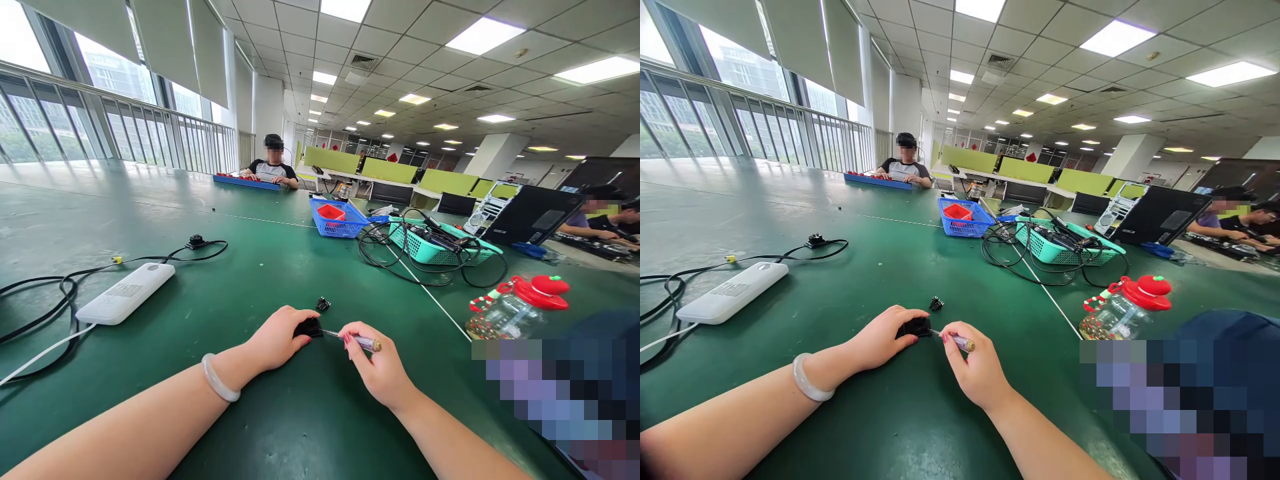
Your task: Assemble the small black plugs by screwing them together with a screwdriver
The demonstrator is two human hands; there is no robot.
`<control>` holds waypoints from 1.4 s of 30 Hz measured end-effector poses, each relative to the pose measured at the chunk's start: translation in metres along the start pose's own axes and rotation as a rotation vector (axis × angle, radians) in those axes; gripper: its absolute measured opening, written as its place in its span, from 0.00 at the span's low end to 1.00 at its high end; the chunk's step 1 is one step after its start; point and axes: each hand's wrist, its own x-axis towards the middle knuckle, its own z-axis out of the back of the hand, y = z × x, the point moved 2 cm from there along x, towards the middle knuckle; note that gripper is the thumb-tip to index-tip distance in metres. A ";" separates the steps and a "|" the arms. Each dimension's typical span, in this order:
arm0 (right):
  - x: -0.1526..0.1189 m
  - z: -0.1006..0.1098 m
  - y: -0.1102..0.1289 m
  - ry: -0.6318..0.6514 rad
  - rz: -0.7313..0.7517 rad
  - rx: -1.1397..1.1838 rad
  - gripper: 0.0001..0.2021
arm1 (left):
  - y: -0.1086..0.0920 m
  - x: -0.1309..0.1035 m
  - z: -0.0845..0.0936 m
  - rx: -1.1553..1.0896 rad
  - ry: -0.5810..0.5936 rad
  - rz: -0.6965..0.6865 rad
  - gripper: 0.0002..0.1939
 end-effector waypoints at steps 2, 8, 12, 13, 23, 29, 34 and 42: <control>0.000 -0.001 0.003 0.035 0.042 -0.050 0.08 | 0.002 0.000 -0.001 -0.005 -0.012 0.011 0.24; -0.002 -0.001 0.007 0.021 0.090 -0.036 0.09 | 0.002 0.000 -0.003 -0.006 -0.010 -0.016 0.23; -0.002 0.001 0.003 0.011 0.029 0.017 0.10 | 0.000 0.001 -0.001 -0.005 0.007 -0.002 0.23; -0.002 0.001 0.003 0.017 0.020 0.017 0.10 | 0.000 0.001 -0.001 -0.006 0.007 0.006 0.23; -0.002 -0.004 0.009 0.075 0.153 -0.162 0.06 | 0.000 0.001 -0.002 -0.018 -0.003 0.011 0.24; -0.007 -0.005 0.011 0.086 0.263 -0.206 0.07 | 0.001 0.001 -0.003 -0.004 -0.011 -0.002 0.24; -0.007 -0.004 0.014 0.107 0.331 -0.145 0.07 | 0.000 0.001 -0.003 0.001 -0.008 -0.002 0.23; -0.004 -0.004 0.011 0.140 0.165 -0.052 0.07 | 0.000 0.002 -0.002 -0.002 0.000 -0.008 0.24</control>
